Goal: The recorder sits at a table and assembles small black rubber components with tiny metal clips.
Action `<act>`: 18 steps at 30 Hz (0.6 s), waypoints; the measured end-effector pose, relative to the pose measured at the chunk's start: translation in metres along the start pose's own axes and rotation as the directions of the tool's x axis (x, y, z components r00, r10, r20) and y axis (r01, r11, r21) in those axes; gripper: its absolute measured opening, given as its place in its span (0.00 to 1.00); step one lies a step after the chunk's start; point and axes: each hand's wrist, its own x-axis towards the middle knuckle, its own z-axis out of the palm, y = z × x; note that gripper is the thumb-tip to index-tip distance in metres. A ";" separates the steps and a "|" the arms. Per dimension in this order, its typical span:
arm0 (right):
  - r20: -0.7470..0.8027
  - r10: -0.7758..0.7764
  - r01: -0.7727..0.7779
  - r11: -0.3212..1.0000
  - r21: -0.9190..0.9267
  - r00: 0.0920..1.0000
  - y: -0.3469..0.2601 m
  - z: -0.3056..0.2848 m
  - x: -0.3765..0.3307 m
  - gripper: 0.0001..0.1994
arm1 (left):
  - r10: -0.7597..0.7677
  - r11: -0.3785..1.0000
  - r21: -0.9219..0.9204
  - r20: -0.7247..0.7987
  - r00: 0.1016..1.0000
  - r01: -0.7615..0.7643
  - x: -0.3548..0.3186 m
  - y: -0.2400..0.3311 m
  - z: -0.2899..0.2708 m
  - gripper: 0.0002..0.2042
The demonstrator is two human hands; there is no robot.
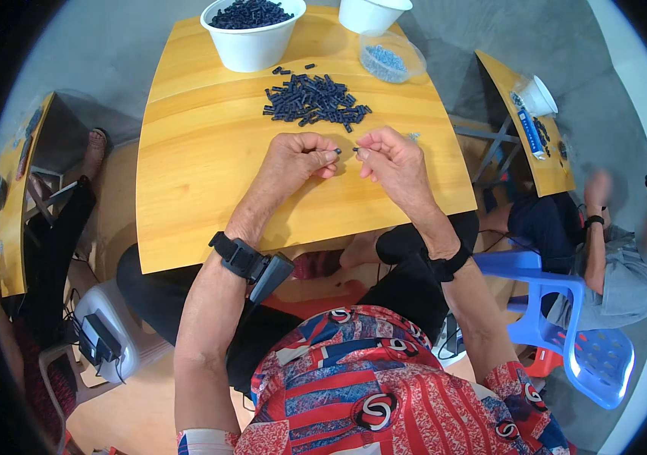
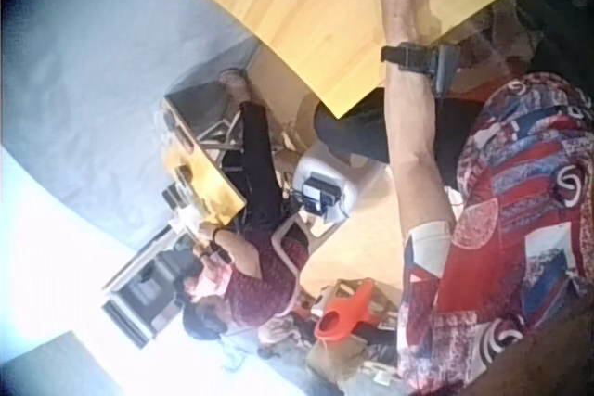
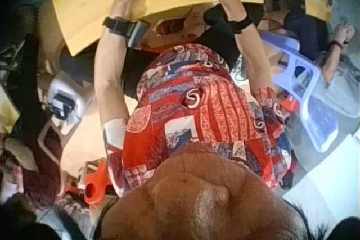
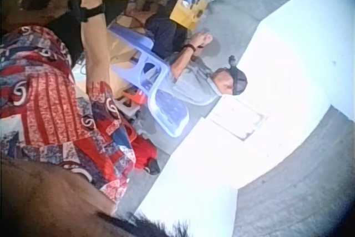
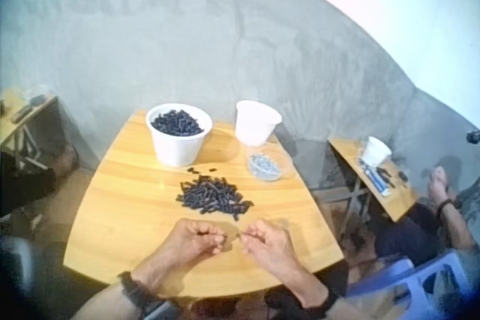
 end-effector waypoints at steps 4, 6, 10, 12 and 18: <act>0.002 -0.010 0.010 1.000 -0.016 1.000 -0.003 0.003 0.000 0.06 | -0.031 0.999 0.008 -0.006 0.999 0.031 -0.001 0.001 -0.001 0.06; 0.047 -0.097 0.103 0.979 -0.173 0.994 -0.007 0.003 0.001 0.05 | -0.036 0.999 0.013 -0.002 0.999 0.036 -0.002 0.002 0.000 0.06; 0.057 -0.146 0.156 0.958 -0.239 0.988 -0.007 0.004 0.004 0.04 | -0.062 0.998 0.032 0.005 0.998 0.061 -0.003 0.003 0.001 0.06; 0.083 -0.198 0.212 0.944 -0.254 0.977 -0.007 0.005 0.005 0.03 | -0.060 0.997 0.040 0.017 0.998 0.059 -0.004 0.004 0.001 0.06; 0.099 -0.235 0.255 0.913 -0.318 0.967 -0.001 0.006 0.007 0.03 | -0.062 0.997 0.049 0.035 0.997 0.060 -0.003 0.004 0.001 0.06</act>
